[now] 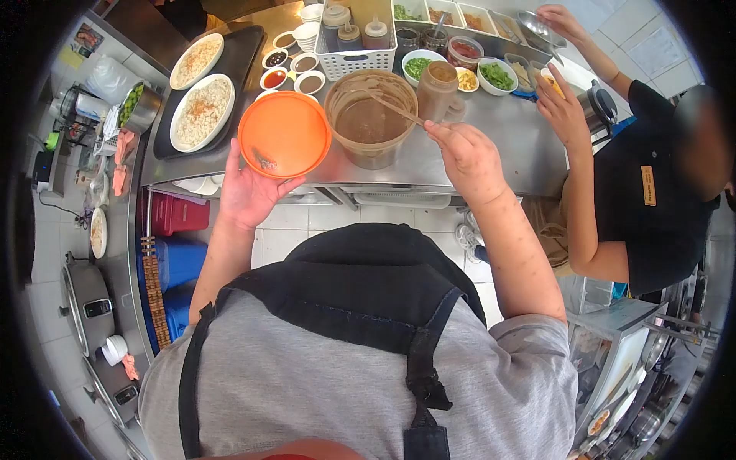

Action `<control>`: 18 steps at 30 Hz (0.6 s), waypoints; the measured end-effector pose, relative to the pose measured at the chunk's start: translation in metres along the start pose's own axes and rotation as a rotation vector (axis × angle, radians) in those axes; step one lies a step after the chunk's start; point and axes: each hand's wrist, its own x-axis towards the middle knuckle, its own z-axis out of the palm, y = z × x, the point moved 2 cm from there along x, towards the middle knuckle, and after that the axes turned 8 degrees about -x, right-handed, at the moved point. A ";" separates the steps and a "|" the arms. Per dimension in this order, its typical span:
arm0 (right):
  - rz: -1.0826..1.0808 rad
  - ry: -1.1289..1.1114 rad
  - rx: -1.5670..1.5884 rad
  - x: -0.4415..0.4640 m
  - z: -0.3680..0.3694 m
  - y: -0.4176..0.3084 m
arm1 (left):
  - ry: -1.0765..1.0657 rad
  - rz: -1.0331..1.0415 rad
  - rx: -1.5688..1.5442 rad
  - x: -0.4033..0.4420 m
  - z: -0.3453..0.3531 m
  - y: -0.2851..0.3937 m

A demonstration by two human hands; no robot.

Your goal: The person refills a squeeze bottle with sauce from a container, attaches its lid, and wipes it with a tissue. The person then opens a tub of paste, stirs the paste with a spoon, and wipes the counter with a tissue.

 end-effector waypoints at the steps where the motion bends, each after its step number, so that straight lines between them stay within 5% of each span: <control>1: -0.007 -0.006 0.004 0.001 0.000 0.000 | 0.002 0.004 -0.001 0.000 0.000 0.000; 18: -0.101 -0.028 0.153 0.005 -0.027 -0.009 | 0.018 0.017 -0.016 0.002 0.001 -0.001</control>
